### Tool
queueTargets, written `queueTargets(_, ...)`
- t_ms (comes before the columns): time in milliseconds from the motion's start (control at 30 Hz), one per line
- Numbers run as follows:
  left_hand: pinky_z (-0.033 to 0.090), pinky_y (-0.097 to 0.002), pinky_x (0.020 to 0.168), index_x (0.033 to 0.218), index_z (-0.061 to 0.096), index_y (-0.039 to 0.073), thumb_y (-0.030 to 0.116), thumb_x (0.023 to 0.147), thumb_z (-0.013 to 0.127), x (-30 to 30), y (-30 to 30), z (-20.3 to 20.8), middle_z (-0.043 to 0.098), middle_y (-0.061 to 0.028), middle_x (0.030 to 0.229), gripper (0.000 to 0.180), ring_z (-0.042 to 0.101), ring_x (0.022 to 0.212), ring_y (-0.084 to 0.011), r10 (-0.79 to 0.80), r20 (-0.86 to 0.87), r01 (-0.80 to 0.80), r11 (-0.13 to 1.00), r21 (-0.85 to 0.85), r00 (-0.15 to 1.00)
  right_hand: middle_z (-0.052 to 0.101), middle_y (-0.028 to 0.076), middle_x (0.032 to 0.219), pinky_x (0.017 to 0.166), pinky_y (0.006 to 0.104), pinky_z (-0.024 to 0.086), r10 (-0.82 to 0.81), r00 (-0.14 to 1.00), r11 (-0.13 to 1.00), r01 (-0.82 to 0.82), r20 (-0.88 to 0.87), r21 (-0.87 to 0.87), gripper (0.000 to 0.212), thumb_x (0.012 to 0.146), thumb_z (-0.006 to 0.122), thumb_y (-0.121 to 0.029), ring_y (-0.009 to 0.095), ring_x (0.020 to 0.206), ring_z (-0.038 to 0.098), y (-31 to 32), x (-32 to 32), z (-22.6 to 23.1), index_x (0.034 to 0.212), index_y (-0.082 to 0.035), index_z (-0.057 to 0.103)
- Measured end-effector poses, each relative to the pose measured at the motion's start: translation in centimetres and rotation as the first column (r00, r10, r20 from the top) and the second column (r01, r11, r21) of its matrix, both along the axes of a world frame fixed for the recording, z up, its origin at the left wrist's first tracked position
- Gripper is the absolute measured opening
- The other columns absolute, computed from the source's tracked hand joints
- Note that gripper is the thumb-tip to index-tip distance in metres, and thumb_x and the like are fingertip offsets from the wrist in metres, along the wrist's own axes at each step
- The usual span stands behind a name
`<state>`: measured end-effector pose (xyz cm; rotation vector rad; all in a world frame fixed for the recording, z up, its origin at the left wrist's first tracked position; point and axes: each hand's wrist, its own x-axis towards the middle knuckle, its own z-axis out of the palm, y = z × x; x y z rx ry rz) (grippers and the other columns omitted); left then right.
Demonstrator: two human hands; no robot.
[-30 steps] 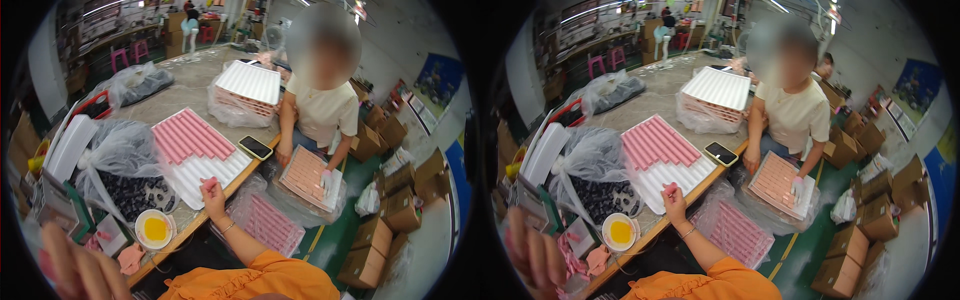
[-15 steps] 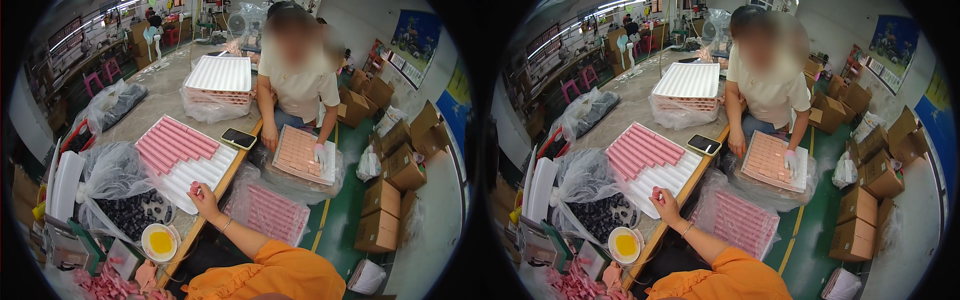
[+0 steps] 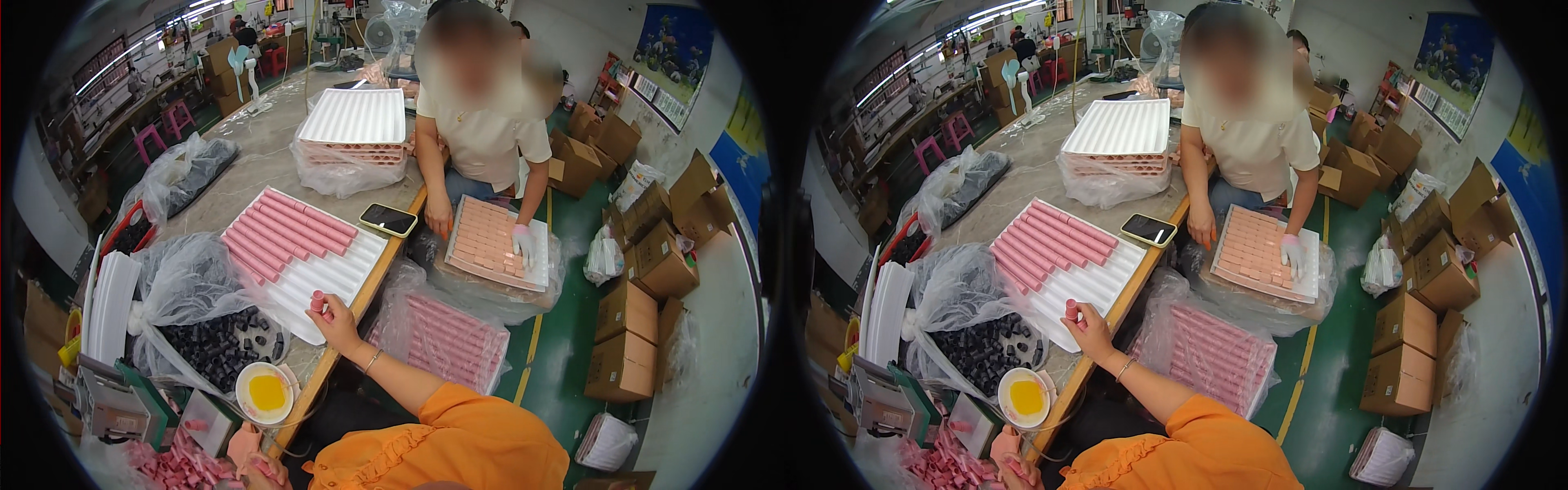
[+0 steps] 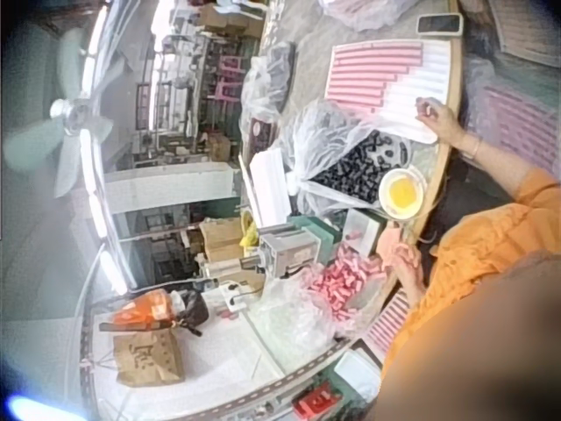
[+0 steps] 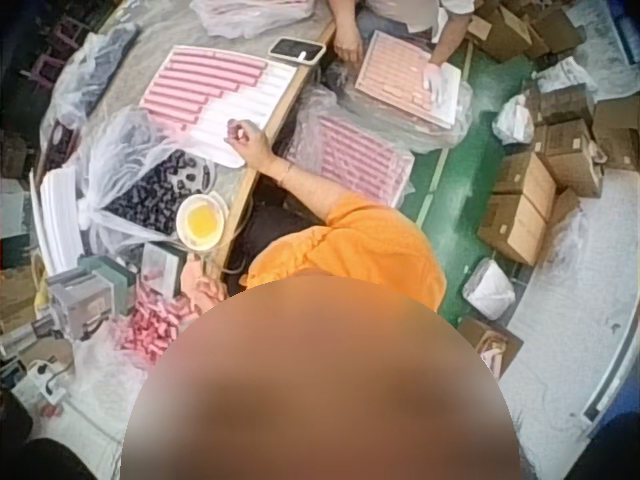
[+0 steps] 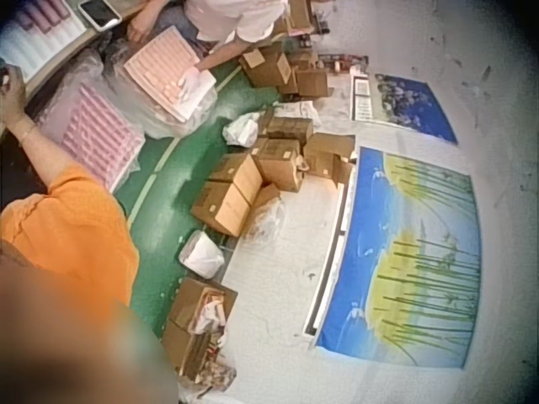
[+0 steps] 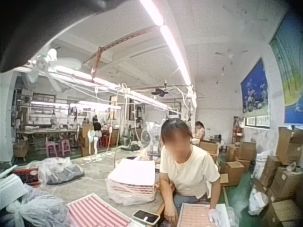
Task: Assembling small pink plastic tubes by dipping them in a lubricant and using a manual press to insert components before placing them in a tray.
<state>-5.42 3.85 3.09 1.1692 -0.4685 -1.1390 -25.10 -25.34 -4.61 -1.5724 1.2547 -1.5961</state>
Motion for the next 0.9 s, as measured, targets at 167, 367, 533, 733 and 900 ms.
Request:
queueTargets(167,0.029,-0.0177,0.048,0.094,0.05,0.012,0.044,0.102,0.043,-0.5,-0.1,0.0,0.044,0.001,0.073,0.034,0.035,0.052,-0.0071,0.018,0.032,-0.02,0.999,0.049,0.999,0.058,0.008,0.084,0.058,0.0293,0.046,0.027,1.0,1.0,-0.027,-0.011,-0.015,0.031,0.082,0.075,-0.015,0.018,0.063,0.054,0.2,0.0,0.1,0.106,-0.003,0.059)
queueTargets(367,0.029,-0.0179,0.048,0.094,0.05,0.011,0.042,0.102,0.043,0.1,-0.3,-1.3,0.044,0.0005,0.072,0.033,0.036,0.053,-0.0074,0.059,0.574,-0.036,0.998,-0.051,0.816,0.059,0.007,0.085,0.058,0.0272,0.046,0.015,1.0,1.0,-0.015,-0.011,-0.017,0.03,0.082,0.075,-0.011,0.016,0.064,0.055,0.3,-0.1,0.7,0.106,-0.003,0.059)
queueTargets(533,0.03,-0.0181,0.047,0.094,0.051,0.011,0.04,0.103,0.044,0.6,-0.6,-2.5,0.043,0.0,0.071,0.031,0.037,0.053,-0.0077,0.134,0.876,-0.01,0.989,-0.147,0.462,0.059,0.007,0.085,0.058,0.027,0.047,0.028,0.999,0.999,-0.028,-0.028,-0.017,0.029,0.082,0.075,-0.011,0.016,0.065,0.056,0.1,0.4,1.1,0.105,-0.002,0.06)
queueTargets(733,0.03,-0.0189,0.045,0.094,0.053,0.01,0.034,0.103,0.046,-0.4,-1.0,0.2,0.045,-0.0011,0.068,0.027,0.04,0.054,-0.008,0.093,0.225,-0.123,0.985,0.123,0.97,0.06,0.007,0.084,0.058,0.0271,0.047,0.014,1.0,1.0,-0.015,-0.02,-0.008,0.028,0.082,0.075,-0.012,0.016,0.065,0.056,-0.1,-0.7,0.9,0.104,-0.002,0.06)
queueTargets(900,0.036,-0.0187,0.049,0.107,0.057,0.006,0.029,0.098,0.056,2.6,1.6,-4.6,0.055,-0.0043,0.081,0.025,0.047,0.061,-0.0096,-0.057,-0.334,-0.016,0.977,-0.211,0.941,0.06,0.007,0.083,0.057,0.0271,0.047,0.034,0.998,0.999,-0.035,-0.045,-0.007,0.027,0.081,0.076,-0.013,0.016,0.065,0.056,0.4,-0.2,0.9,0.101,-0.002,0.06)
